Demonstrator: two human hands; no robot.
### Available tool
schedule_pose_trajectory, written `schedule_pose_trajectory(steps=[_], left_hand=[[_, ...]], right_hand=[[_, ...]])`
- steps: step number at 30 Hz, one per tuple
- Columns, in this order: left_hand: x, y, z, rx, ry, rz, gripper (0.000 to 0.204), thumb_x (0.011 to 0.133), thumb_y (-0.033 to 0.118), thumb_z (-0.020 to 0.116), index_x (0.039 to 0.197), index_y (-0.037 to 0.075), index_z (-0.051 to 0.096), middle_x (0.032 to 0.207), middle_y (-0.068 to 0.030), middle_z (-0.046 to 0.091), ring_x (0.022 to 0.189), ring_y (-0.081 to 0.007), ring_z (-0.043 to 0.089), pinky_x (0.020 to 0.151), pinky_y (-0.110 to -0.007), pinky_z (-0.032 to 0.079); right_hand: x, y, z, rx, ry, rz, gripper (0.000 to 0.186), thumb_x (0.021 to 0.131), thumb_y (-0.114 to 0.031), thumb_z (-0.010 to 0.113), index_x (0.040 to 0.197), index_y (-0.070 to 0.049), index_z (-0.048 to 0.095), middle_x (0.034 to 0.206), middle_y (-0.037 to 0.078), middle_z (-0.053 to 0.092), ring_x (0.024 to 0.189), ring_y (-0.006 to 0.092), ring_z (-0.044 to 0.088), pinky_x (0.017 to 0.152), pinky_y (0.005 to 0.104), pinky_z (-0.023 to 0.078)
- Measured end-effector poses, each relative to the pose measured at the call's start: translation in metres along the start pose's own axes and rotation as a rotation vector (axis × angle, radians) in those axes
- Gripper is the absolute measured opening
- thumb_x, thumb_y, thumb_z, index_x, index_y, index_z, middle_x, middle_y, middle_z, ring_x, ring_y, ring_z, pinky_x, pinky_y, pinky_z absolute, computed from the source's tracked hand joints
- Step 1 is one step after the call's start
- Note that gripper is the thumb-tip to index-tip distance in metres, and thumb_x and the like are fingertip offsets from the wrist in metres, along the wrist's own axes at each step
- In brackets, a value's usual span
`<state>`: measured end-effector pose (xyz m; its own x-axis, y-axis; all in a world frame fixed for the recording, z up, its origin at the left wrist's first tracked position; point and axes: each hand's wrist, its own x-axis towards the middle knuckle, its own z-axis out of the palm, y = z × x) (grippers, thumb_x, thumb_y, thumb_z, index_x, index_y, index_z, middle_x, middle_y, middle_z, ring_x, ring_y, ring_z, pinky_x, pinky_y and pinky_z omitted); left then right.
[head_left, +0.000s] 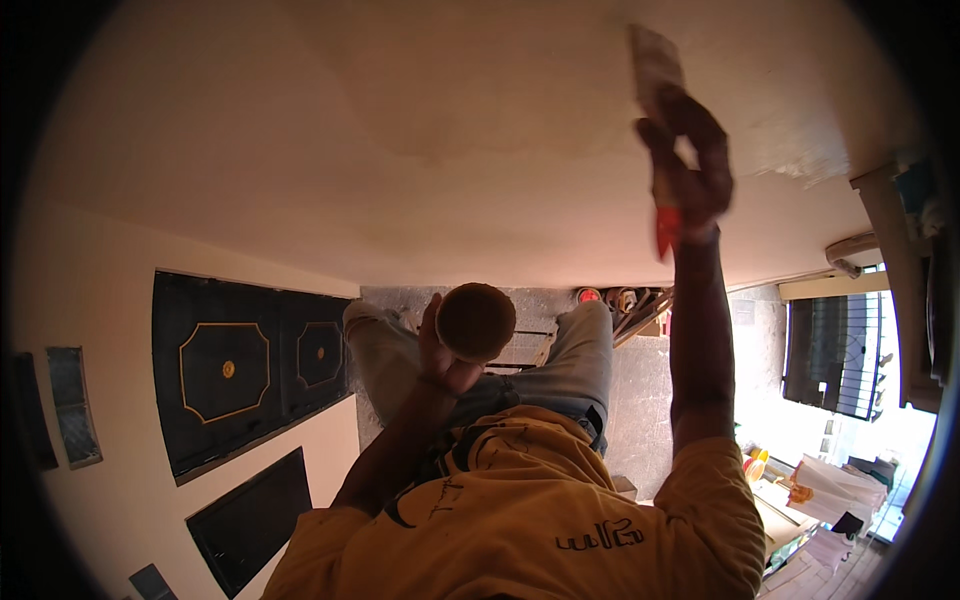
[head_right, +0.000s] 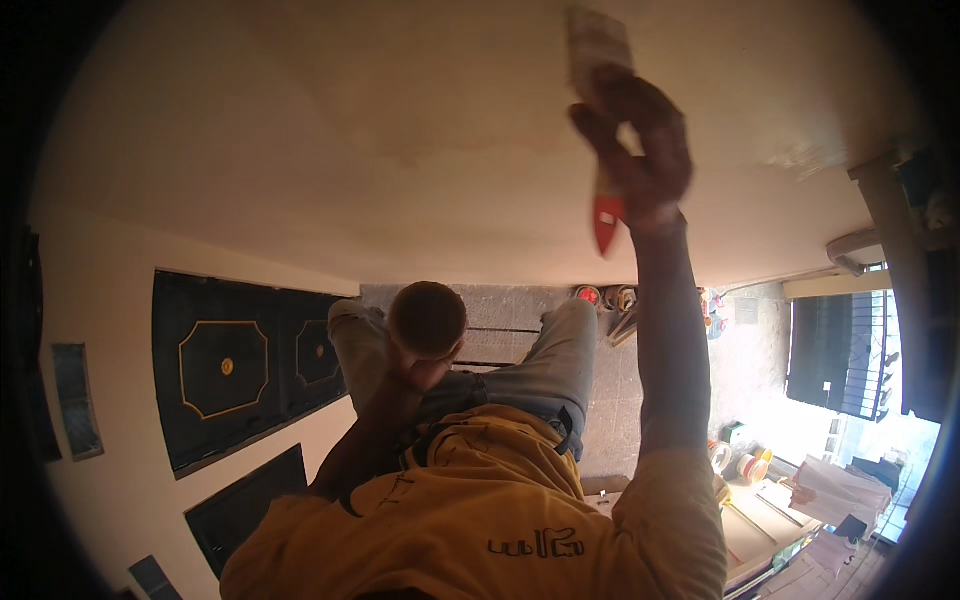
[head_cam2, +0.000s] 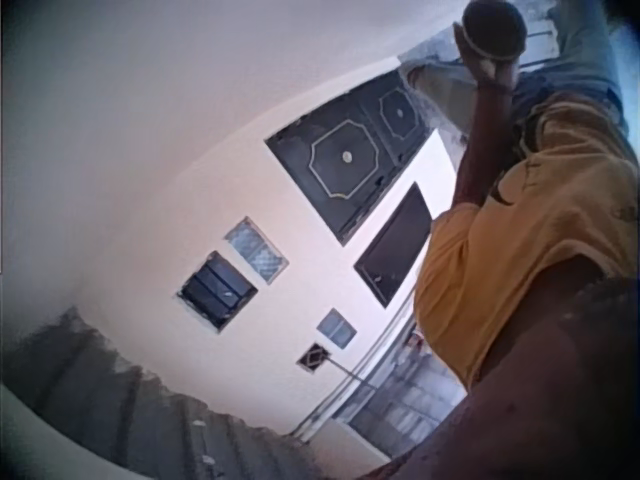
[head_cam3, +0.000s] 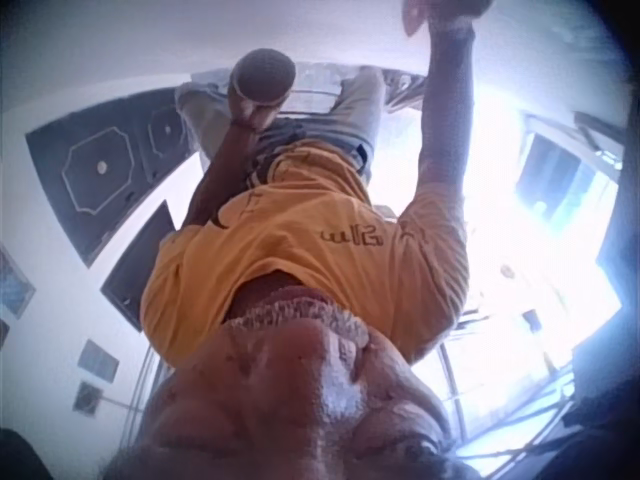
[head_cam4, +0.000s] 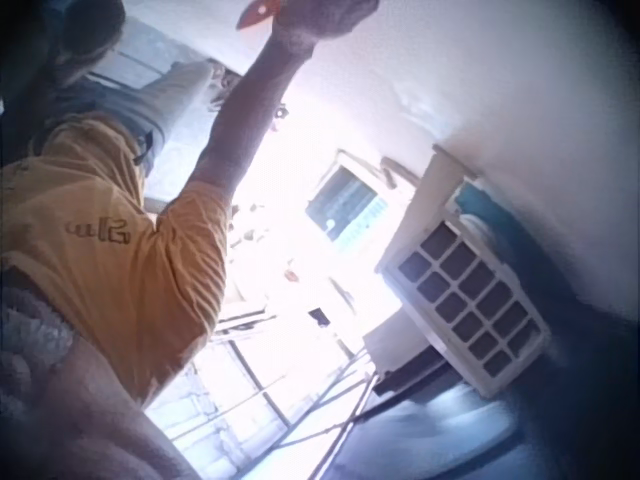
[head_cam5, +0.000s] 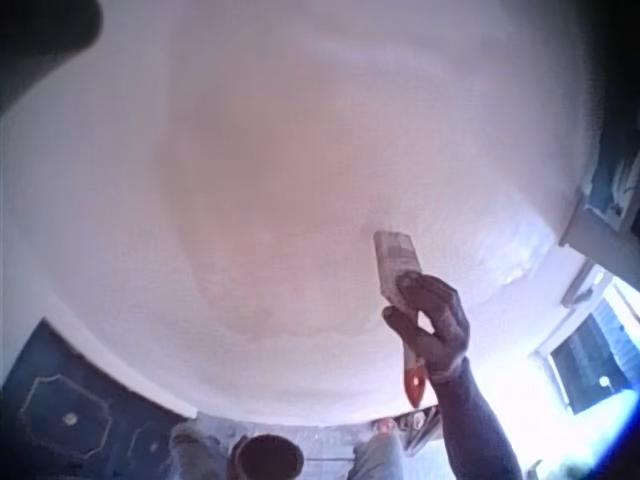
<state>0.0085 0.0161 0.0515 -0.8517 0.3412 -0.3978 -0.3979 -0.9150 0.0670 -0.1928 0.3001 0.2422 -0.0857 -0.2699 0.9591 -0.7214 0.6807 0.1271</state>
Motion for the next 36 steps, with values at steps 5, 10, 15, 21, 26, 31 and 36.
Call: schedule_pose_trajectory(steps=[5, 10, 15, 21, 26, 31, 36], left_hand=[[-0.009, 0.001, -0.007, -0.03, 0.054, 0.015, 0.057, 0.1, 0.058, 0.052, 0.132, 0.011, 0.062, 0.131, -0.0128, 0.066, 0.122, -0.0332, 0.064, 0.099, -0.053, 0.055], [-0.019, 0.005, -0.014, -0.018, 0.141, 0.064, 0.055, 0.101, 0.057, 0.052, 0.13, 0.012, 0.063, 0.13, -0.0122, 0.067, 0.121, -0.0326, 0.065, 0.099, -0.053, 0.056], [-0.018, 0.009, -0.016, -0.02, 0.178, 0.092, 0.054, 0.101, 0.057, 0.052, 0.13, 0.013, 0.064, 0.13, -0.0115, 0.067, 0.122, -0.0319, 0.065, 0.099, -0.052, 0.056], [-0.014, 0.008, -0.012, -0.029, 0.12, 0.074, 0.053, 0.102, 0.056, 0.051, 0.13, 0.013, 0.064, 0.13, -0.0108, 0.067, 0.122, -0.0317, 0.065, 0.099, -0.052, 0.056], [-0.016, 0.006, -0.022, -0.046, 0.089, 0.051, 0.052, 0.103, 0.055, 0.051, 0.129, 0.012, 0.064, 0.129, -0.0113, 0.067, 0.121, -0.0318, 0.065, 0.099, -0.052, 0.056], [-0.016, 0.004, -0.02, -0.079, 0.107, 0.035, 0.054, 0.103, 0.055, 0.05, 0.13, 0.011, 0.063, 0.128, -0.0127, 0.068, 0.121, -0.0326, 0.065, 0.099, -0.052, 0.057], [-0.02, 0.009, -0.013, 0.042, -0.007, 0.035, 0.058, 0.102, 0.06, 0.048, 0.129, 0.011, 0.064, 0.128, -0.0129, 0.068, 0.12, -0.033, 0.065, 0.097, -0.051, 0.057]], right_hand=[[-0.076, 0.015, 0.036, -0.19, -0.261, -0.115, 0.022, 0.073, -0.018, 0.074, 0.096, -0.018, 0.076, 0.119, 0.007, 0.067, 0.115, 0.0276, 0.064, 0.098, 0.0422, 0.054], [-0.146, 0.001, 0.043, -0.111, -0.402, -0.005, 0.021, 0.073, -0.017, 0.078, 0.094, -0.017, 0.076, 0.115, 0.008, 0.067, 0.115, 0.0292, 0.064, 0.099, 0.0448, 0.051], [-0.142, -0.027, 0.024, 0.106, -0.418, 0.048, 0.019, 0.073, -0.012, 0.08, 0.091, -0.013, 0.075, 0.109, 0.007, 0.07, 0.105, 0.0285, 0.068, 0.091, 0.0434, 0.058], [-0.101, 0.057, 0.019, 0.372, -0.556, 0.348, 0.016, 0.083, -0.002, 0.08, 0.096, -0.01, 0.076, 0.109, 0.008, 0.074, 0.102, 0.0236, 0.071, 0.089, 0.0347, 0.06], [-0.014, 0.068, -0.031, 0.357, -0.252, 0.324, 0.017, 0.083, 0.007, 0.077, 0.096, -0.004, 0.075, 0.113, 0.016, 0.074, 0.107, 0.0268, 0.071, 0.09, 0.0343, 0.059], [-0.034, 0.049, -0.022, 0.017, -0.184, 0.105, 0.023, 0.078, -0.005, 0.084, 0.099, -0.014, 0.081, 0.112, 0.007, 0.069, 0.104, 0.0239, 0.068, 0.088, 0.0343, 0.055], [-0.151, -0.005, 0.025, 0.045, -0.446, 0.012, 0.012, 0.077, -0.015, 0.083, 0.087, -0.015, 0.076, 0.108, 0.004, 0.071, 0.104, 0.0254, 0.068, 0.09, 0.0426, 0.057]])
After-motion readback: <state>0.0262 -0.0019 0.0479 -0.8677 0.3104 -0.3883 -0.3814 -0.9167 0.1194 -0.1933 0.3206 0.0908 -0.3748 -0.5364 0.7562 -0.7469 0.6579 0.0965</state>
